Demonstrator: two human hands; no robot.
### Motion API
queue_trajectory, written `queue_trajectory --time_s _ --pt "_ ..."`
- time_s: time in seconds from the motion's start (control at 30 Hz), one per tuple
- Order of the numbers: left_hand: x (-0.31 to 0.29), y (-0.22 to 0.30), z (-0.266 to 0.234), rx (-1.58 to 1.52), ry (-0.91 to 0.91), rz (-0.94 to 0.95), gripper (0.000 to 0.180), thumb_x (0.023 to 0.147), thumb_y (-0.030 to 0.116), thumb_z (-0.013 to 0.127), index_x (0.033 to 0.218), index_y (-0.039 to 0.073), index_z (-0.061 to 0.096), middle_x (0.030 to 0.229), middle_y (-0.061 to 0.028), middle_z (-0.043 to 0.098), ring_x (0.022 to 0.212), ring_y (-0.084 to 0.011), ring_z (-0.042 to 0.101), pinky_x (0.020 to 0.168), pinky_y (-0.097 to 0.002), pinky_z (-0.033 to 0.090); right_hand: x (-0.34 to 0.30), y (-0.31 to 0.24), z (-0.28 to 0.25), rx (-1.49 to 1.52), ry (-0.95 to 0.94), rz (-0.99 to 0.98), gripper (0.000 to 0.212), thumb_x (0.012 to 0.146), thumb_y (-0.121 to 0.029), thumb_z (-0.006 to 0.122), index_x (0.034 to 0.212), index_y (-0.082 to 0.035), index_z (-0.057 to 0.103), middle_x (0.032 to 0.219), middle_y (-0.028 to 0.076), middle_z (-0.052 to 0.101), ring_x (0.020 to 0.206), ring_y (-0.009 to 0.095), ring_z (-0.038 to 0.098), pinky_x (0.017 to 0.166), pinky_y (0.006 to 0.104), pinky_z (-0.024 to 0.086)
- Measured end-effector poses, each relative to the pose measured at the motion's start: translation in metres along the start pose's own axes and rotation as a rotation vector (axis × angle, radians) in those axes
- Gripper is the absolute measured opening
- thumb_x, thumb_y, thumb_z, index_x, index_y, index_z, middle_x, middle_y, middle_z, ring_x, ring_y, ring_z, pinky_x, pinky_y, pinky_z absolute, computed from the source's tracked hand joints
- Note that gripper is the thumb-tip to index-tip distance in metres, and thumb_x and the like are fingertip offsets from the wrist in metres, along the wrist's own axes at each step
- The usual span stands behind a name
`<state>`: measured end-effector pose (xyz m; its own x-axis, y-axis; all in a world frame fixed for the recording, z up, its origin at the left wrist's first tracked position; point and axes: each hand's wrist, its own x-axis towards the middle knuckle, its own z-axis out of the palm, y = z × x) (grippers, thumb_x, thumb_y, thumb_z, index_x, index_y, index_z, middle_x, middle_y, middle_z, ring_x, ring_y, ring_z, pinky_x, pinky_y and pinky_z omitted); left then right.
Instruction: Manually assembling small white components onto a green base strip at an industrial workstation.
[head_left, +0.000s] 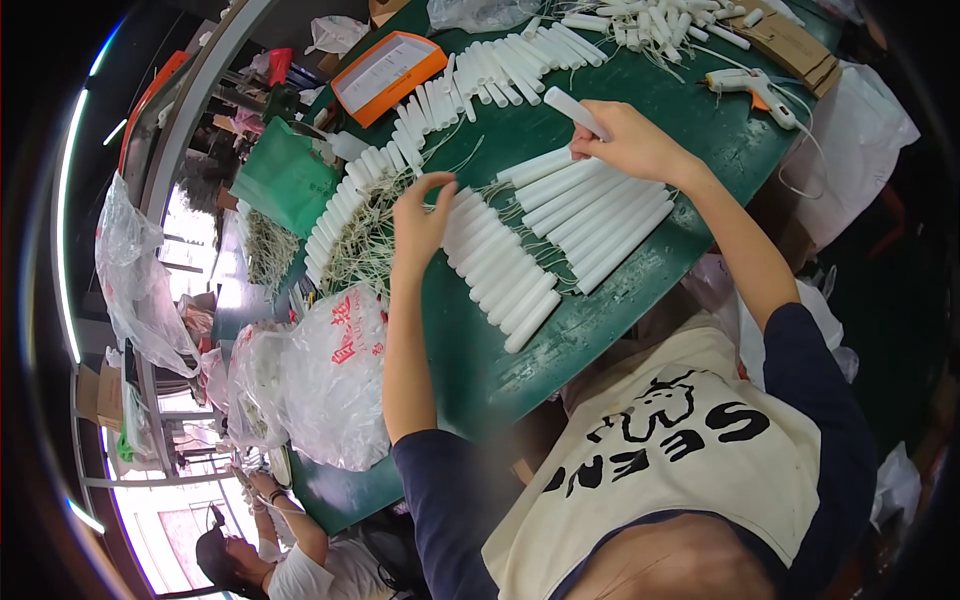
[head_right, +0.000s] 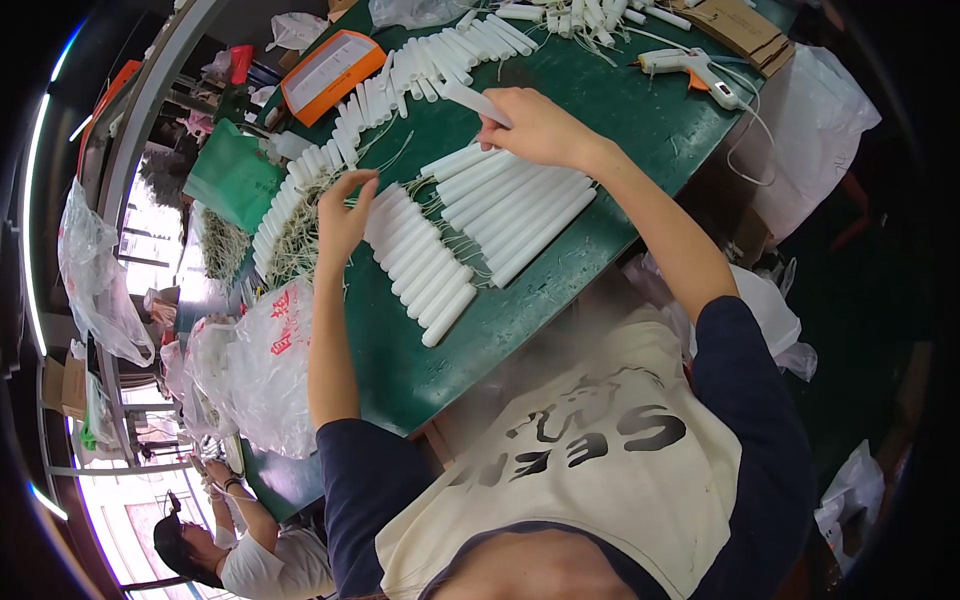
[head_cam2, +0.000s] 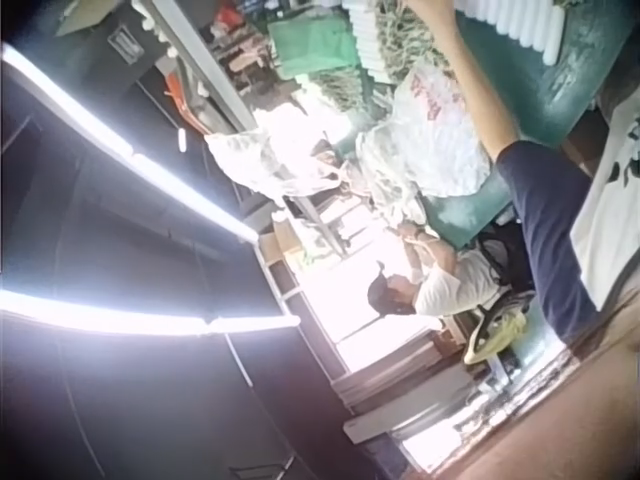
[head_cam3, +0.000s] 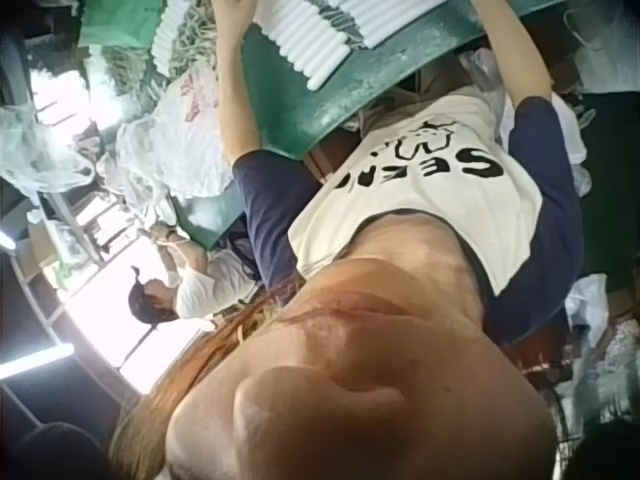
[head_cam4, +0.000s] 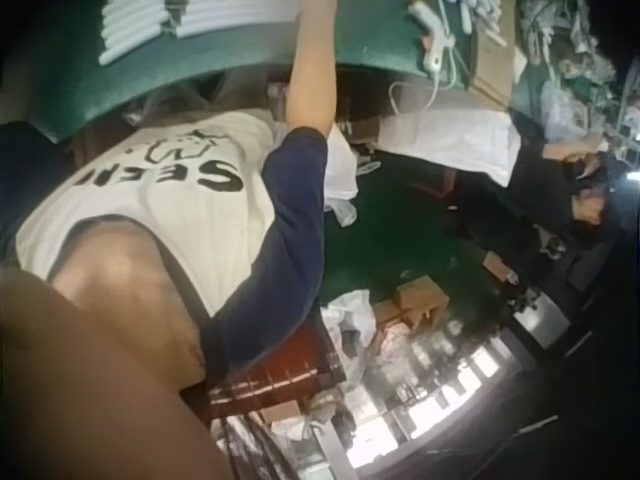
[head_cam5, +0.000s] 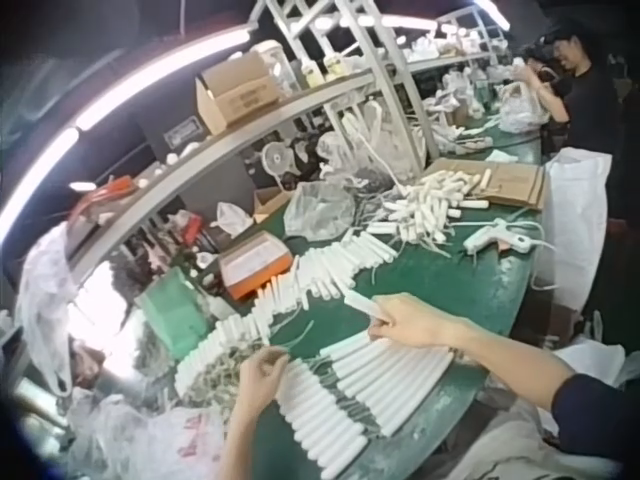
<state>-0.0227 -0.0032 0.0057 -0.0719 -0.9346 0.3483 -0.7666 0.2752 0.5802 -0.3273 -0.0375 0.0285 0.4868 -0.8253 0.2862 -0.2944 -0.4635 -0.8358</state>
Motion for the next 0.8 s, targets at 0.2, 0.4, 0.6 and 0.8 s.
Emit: queue_trajectory --time_s 0.2,0.4,0.6,0.8 --pt "0.003 0.096 0.039 -0.12 -0.069 0.318 0.023 0.083 0.013 0.061 0.102 0.002 0.061 0.101 -0.0148 0.063 0.097 -0.0263 0.059 0.083 -0.0316 0.045 0.001 -0.002 0.0 0.083 0.01 -0.078 0.013 0.081 -0.009 0.057 0.078 0.0 0.048 0.073 0.009 0.064 0.072 0.018 0.064 0.066 0.0291 0.047" --pt "0.015 0.098 0.055 -0.339 -0.144 0.113 0.016 0.084 0.009 0.061 0.094 -0.003 0.065 0.081 -0.0079 0.067 0.08 -0.0115 0.063 0.074 -0.023 0.047 -0.007 -0.007 -0.02 -0.06 0.021 -0.075 0.022 0.083 -0.019 0.062 0.078 -0.001 0.051 0.068 0.004 0.059 0.061 0.012 0.053 0.056 0.0272 0.043" --pt "0.022 0.083 0.048 -0.47 -0.041 0.032 0.016 0.084 0.008 0.059 0.093 -0.003 0.065 0.081 -0.0101 0.067 0.077 -0.0129 0.064 0.072 -0.0219 0.048 -0.015 0.015 -0.042 -0.465 0.078 -0.048 0.034 0.082 -0.032 0.064 0.079 0.0 0.052 0.062 0.009 0.054 0.054 0.019 0.05 0.052 0.0311 0.039" --pt "0.026 0.083 0.045 -0.366 0.007 0.094 0.015 0.082 0.009 0.06 0.092 -0.001 0.066 0.081 -0.0095 0.068 0.076 -0.013 0.064 0.072 -0.0231 0.048 -0.014 0.008 -0.037 -0.524 -0.104 0.039 0.043 0.082 -0.043 0.059 0.08 0.0 0.054 0.067 0.016 0.057 0.063 0.03 0.057 0.059 0.0371 0.044"
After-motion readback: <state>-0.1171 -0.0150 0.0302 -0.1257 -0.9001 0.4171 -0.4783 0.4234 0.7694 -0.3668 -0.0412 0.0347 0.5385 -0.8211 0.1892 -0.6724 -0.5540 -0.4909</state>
